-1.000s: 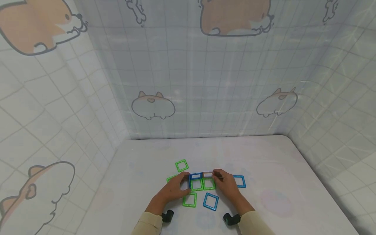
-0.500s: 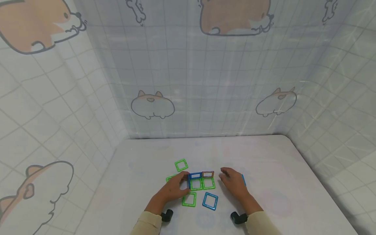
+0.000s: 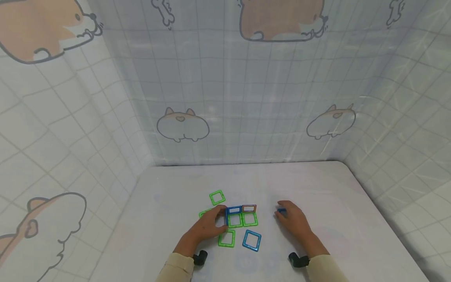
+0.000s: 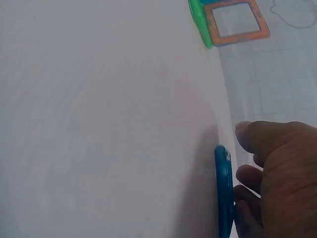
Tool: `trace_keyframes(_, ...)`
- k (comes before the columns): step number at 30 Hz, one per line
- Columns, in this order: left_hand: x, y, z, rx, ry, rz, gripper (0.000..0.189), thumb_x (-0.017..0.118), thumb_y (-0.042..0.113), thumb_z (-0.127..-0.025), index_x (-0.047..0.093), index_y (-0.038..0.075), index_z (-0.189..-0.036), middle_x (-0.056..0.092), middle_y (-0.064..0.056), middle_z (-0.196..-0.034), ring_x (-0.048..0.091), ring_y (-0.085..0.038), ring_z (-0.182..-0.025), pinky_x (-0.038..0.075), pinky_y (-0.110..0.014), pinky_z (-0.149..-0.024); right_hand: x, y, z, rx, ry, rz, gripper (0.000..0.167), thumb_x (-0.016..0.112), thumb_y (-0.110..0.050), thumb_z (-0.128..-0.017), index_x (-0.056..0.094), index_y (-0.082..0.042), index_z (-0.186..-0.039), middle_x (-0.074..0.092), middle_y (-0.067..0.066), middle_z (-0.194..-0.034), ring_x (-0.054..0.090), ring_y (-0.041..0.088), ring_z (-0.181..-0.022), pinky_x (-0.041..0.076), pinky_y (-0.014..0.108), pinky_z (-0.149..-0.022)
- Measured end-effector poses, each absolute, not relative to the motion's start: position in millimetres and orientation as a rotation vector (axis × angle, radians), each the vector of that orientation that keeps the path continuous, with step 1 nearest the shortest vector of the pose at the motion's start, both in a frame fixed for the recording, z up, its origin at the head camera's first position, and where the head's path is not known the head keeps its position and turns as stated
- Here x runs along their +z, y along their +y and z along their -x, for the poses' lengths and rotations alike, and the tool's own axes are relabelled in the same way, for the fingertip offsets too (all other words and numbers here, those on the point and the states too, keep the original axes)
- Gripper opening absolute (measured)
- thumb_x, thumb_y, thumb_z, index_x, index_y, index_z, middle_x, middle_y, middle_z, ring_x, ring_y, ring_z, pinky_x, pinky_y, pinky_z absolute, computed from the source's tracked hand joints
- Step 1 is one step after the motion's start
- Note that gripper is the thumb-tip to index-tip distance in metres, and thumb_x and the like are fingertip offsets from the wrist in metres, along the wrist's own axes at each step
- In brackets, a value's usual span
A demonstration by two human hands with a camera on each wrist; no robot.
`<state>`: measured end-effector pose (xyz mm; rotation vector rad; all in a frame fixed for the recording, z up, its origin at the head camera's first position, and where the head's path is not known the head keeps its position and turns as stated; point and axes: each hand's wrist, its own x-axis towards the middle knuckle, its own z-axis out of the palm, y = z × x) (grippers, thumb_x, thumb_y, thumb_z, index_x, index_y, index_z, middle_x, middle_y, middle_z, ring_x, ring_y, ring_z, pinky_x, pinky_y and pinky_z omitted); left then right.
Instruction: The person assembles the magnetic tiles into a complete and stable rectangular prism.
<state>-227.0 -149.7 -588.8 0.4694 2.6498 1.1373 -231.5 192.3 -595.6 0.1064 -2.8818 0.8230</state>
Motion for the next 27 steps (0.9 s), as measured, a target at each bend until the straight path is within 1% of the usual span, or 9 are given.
trace_keyframes(4, -589, -150, 227, 1.13, 2.656, -0.463, 0.068, 0.075, 0.036, -0.087, 0.045, 0.019, -0.146, 0.053, 0.001, -0.145, 0.05, -0.021, -0.135, 0.042, -0.045, -0.113, -597, 201, 228, 0.783, -2.908, -0.117, 0.041, 0.072, -0.027, -0.092, 0.063, -0.007, -0.126, 0.065, 0.012, -0.128, 0.058, 0.034, -0.123, 0.048, 0.053, -0.103)
trace_keyframes(8, -589, -148, 226, 1.131, 2.647, -0.452, 0.068, 0.075, 0.036, -0.087, 0.045, 0.019, -0.146, 0.053, 0.001, -0.146, 0.049, -0.022, -0.136, 0.041, -0.046, -0.113, -594, 213, 222, 0.787, -2.885, -0.153, 0.039, 0.071, -0.027, -0.093, 0.064, -0.005, -0.124, 0.064, 0.016, -0.129, 0.057, 0.038, -0.124, 0.047, 0.056, -0.103)
trace_keyframes(11, -588, -148, 226, 1.124, 2.648, -0.443, 0.068, 0.075, 0.037, -0.087, 0.045, 0.02, -0.146, 0.052, 0.002, -0.146, 0.049, -0.021, -0.136, 0.041, -0.045, -0.113, -595, 223, 217, 0.755, -2.886, -0.18, 0.042, 0.072, -0.028, -0.092, 0.064, -0.005, -0.126, 0.063, 0.018, -0.131, 0.055, 0.04, -0.125, 0.046, 0.058, -0.103)
trace_keyframes(15, -587, -149, 225, 1.125, 2.654, -0.448, 0.068, 0.075, 0.037, -0.087, 0.045, 0.019, -0.146, 0.053, 0.001, -0.146, 0.049, -0.021, -0.136, 0.042, -0.046, -0.113, -601, 232, 212, 0.696, -2.933, -0.177, 0.048, 0.074, -0.03, -0.09, 0.062, -0.005, -0.129, 0.062, 0.018, -0.133, 0.054, 0.04, -0.127, 0.045, 0.057, -0.105)
trace_keyframes(22, -585, -149, 224, 1.153, 2.632, -0.436, 0.069, 0.075, 0.038, -0.087, 0.045, 0.019, -0.146, 0.052, 0.0, -0.146, 0.048, -0.022, -0.137, 0.041, -0.046, -0.113, -601, 236, 203, 0.714, -3.001, -0.122, 0.056, 0.079, -0.029, -0.085, 0.061, -0.007, -0.133, 0.058, 0.015, -0.14, 0.049, 0.039, -0.133, 0.041, 0.057, -0.11)
trace_keyframes(27, -585, -149, 224, 1.152, 2.637, -0.443, 0.068, 0.074, 0.037, -0.087, 0.045, 0.018, -0.146, 0.052, 0.0, -0.146, 0.048, -0.022, -0.137, 0.041, -0.046, -0.114, -597, 235, 200, 0.707, -3.017, -0.112, 0.054, 0.079, -0.03, -0.084, 0.063, -0.007, -0.13, 0.058, 0.015, -0.139, 0.05, 0.039, -0.132, 0.042, 0.057, -0.108)
